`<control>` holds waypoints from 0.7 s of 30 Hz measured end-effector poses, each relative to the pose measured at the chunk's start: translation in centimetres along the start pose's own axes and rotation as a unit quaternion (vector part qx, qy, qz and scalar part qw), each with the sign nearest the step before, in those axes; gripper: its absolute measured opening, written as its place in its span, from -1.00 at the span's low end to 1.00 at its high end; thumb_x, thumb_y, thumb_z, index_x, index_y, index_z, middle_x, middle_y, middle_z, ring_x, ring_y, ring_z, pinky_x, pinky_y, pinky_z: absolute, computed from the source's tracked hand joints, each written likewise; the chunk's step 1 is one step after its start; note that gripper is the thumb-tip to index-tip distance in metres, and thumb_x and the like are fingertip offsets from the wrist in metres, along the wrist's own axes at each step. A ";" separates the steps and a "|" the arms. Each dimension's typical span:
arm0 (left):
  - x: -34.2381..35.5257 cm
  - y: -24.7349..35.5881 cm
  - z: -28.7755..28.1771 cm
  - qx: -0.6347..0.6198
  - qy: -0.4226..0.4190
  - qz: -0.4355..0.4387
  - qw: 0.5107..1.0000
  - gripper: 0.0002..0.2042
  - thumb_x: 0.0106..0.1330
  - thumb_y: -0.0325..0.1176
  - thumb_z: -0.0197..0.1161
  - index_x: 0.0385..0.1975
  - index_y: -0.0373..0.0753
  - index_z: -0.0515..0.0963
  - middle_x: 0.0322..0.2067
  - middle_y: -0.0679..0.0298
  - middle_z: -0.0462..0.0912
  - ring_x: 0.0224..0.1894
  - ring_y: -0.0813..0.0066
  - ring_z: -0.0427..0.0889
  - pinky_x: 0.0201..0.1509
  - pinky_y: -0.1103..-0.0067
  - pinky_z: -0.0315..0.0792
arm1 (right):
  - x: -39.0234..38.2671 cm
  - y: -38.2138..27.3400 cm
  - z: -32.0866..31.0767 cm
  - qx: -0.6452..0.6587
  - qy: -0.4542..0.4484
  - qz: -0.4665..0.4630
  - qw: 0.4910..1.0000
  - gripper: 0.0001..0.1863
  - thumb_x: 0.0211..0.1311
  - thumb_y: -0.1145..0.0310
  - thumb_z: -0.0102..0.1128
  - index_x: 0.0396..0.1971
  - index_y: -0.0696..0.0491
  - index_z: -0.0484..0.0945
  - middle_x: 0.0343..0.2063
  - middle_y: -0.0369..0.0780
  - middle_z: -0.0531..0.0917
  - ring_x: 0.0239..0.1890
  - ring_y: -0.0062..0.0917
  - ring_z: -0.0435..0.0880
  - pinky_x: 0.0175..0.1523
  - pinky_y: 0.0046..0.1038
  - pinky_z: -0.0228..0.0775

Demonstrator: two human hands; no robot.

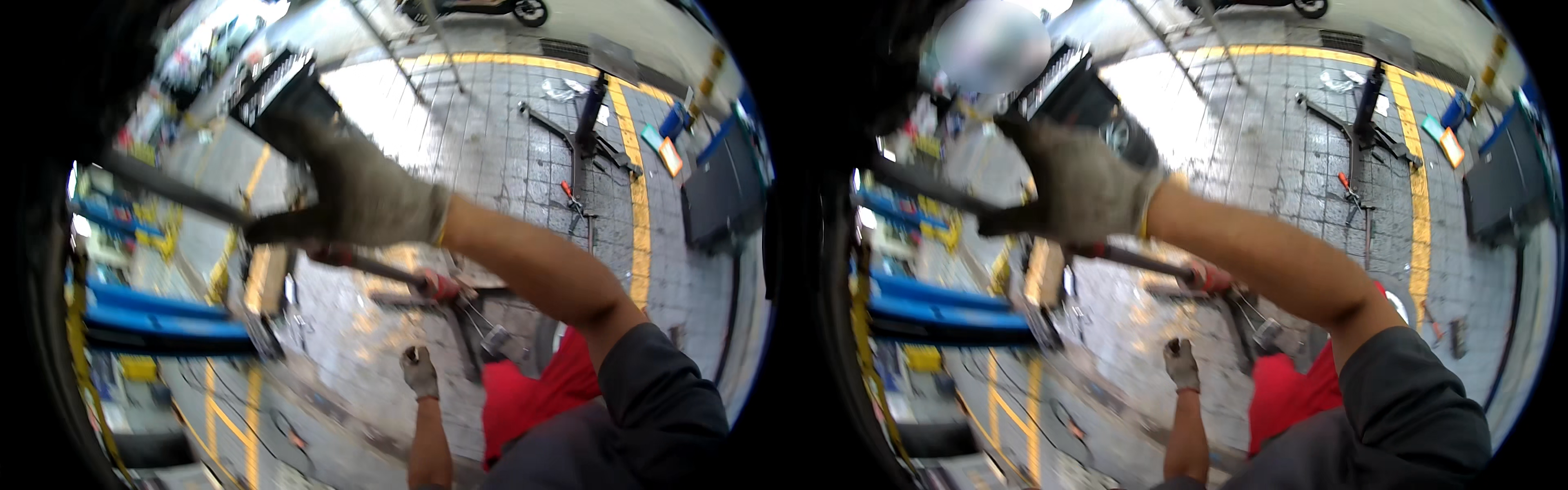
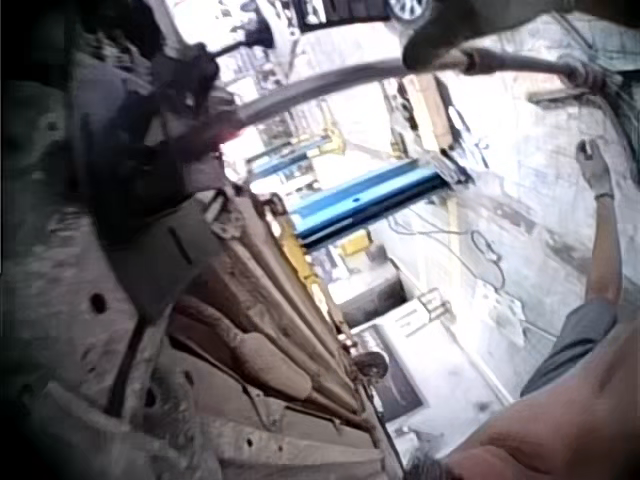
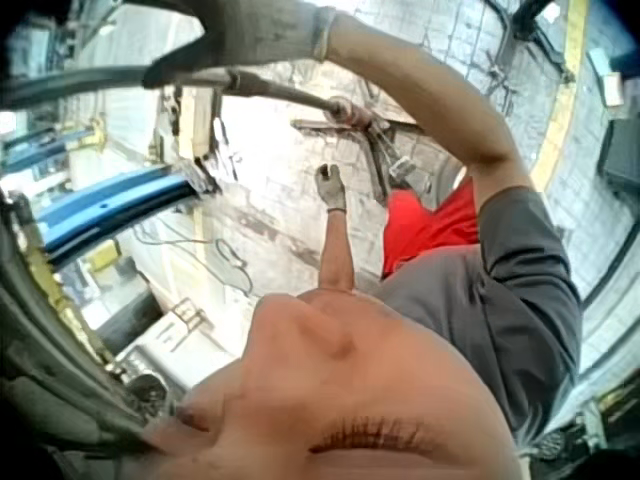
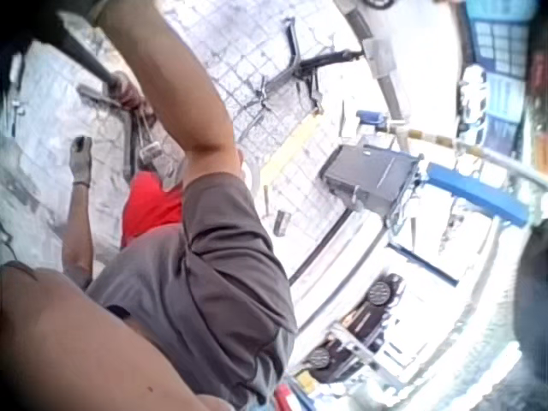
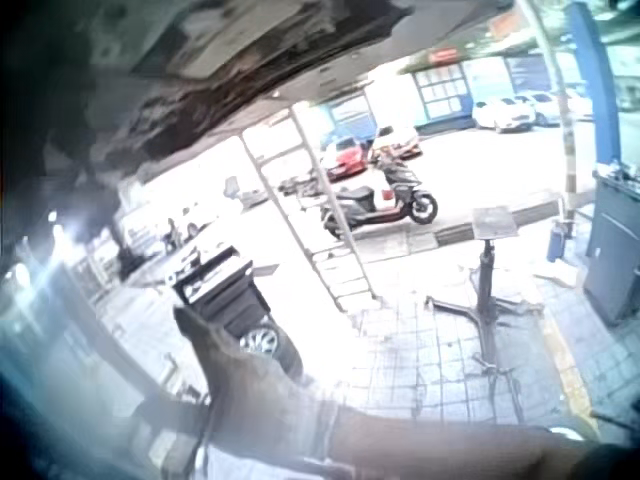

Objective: The person works under a lifted vehicle, using a pneumatic impact wrench to remove bolts from the suspension assembly. They then use a wrench to tighten bolts by hand and organize tools in a toolbox.

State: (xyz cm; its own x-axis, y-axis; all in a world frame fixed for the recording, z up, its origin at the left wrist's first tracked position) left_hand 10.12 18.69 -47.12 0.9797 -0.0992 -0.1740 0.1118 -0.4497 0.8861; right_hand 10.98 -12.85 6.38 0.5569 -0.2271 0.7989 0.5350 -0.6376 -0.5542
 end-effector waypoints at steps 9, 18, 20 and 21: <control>-16.5 -19.9 -2.4 0.105 0.002 -0.271 0.957 -0.63 0.21 -0.15 0.37 -0.15 -0.34 0.60 -0.16 0.03 0.67 -0.12 0.13 0.67 0.02 0.35 0.51 | 1.9 1.7 6.0 0.126 -0.012 0.099 0.987 -0.48 0.30 0.13 0.36 0.03 0.24 0.50 -0.46 -0.24 0.62 -0.55 -0.59 0.58 -0.45 -0.48 0.50; -29.2 -31.8 -8.1 0.022 0.044 -0.369 0.928 -0.73 0.17 -0.28 0.42 -0.25 -0.31 0.59 -0.30 0.12 0.67 -0.22 0.26 0.64 -0.03 0.41 0.52 | 2.2 3.8 4.6 0.136 -0.087 0.100 0.982 -0.68 0.47 0.11 0.18 -0.36 0.07 0.56 -0.67 -0.38 0.36 -0.69 -0.63 0.38 -0.55 -0.51 0.22; -27.6 -30.4 -7.9 -0.015 0.069 -0.360 0.930 -0.74 0.17 -0.28 0.41 -0.26 -0.31 0.59 -0.32 0.13 0.66 -0.23 0.27 0.64 -0.04 0.41 0.51 | 1.0 5.1 2.9 0.099 0.041 0.166 0.980 -0.61 0.50 0.23 0.09 -0.59 -0.06 0.30 -0.76 -0.43 0.15 -0.76 -0.73 0.12 -0.59 -0.53 -0.06; -25.3 -29.0 -7.1 -0.023 0.073 -0.348 0.934 -0.74 0.17 -0.28 0.41 -0.26 -0.31 0.58 -0.32 0.14 0.66 -0.23 0.28 0.63 -0.04 0.41 0.51 | 1.1 6.0 2.3 0.142 0.048 0.201 0.968 -0.64 0.42 0.21 0.20 -0.60 -0.01 0.43 -0.76 -0.33 0.46 -0.78 -0.66 0.36 -0.59 -0.54 0.16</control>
State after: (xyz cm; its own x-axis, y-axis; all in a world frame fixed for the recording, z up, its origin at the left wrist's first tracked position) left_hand -16.73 40.52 -65.38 0.6784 0.3273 -0.6578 0.7346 -0.3200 0.5983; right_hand 16.29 -15.27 3.40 0.7017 -0.4914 0.5158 0.4483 -0.2581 -0.8558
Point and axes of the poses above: each hand's wrist, its own x-axis towards the middle knuckle, its own z-axis out of the palm, y = z × x, the point moved 10 cm from there along x, towards the middle knuckle
